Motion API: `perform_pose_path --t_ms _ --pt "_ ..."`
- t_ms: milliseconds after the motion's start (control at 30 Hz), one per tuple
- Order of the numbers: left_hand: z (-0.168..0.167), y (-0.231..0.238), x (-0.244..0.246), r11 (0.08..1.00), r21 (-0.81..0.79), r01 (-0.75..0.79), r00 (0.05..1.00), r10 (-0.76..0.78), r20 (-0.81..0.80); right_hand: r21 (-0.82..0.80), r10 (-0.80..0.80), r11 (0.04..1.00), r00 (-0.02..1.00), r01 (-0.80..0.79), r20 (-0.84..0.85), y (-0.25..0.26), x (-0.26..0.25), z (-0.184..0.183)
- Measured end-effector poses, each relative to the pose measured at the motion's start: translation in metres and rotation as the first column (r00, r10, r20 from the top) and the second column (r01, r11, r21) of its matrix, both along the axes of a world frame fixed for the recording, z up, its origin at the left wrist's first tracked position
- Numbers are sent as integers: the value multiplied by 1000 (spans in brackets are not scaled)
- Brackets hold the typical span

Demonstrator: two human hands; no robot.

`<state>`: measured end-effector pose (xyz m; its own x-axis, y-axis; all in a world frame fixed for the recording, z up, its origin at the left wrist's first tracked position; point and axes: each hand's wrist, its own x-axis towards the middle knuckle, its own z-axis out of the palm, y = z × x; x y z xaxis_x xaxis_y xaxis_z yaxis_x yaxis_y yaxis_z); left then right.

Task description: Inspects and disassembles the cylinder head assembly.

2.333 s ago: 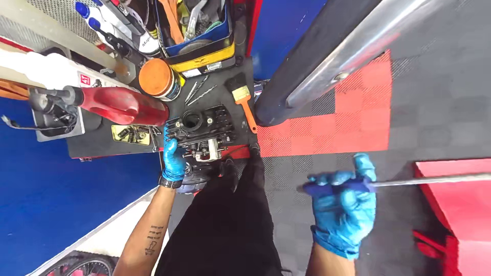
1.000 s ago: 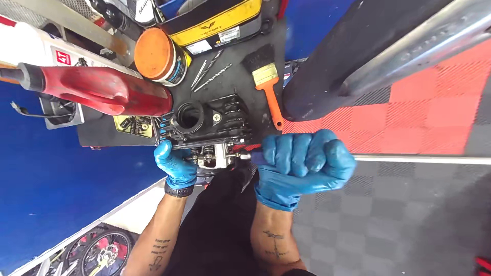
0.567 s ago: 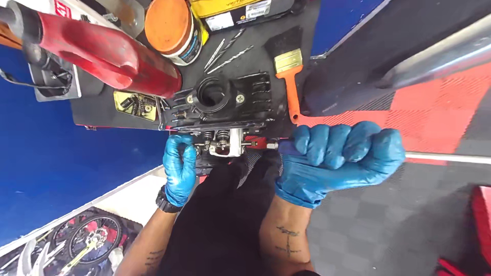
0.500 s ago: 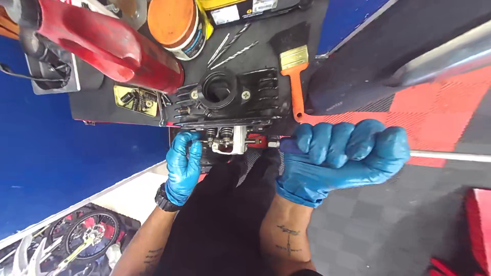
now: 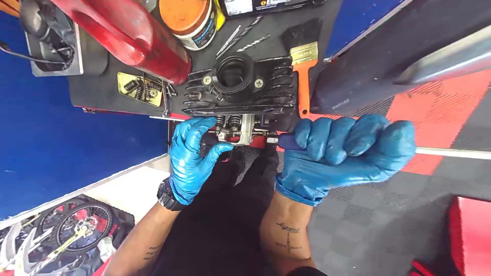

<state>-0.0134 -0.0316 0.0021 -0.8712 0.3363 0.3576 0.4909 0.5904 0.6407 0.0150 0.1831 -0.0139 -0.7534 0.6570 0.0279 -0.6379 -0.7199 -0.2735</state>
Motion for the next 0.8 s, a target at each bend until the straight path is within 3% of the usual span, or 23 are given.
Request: perform_pose_path --t_ms 167,333,467,567,633,800 --pt "2 5 7 996 83 -24 998 19 56 -7 -8 1000 1000 8 -12 1 -1 -2" --pt "10 3 -6 989 143 38 981 -64 181 -33 24 999 999 -23 21 3 1 -6" --pt "13 2 -9 992 109 61 972 -84 220 188 154 960 954 -206 257 0 18 -20" --pt "16 2 -10 992 112 64 966 -90 243 405 114 857 884 -318 453 -23 33 -34" --pt "18 2 -10 994 87 73 962 -93 255 515 49 787 866 -340 498 -45 35 -36" --pt "19 1 -13 995 72 74 961 -90 262 539 -62 801 859 -261 508 -70 28 -40"
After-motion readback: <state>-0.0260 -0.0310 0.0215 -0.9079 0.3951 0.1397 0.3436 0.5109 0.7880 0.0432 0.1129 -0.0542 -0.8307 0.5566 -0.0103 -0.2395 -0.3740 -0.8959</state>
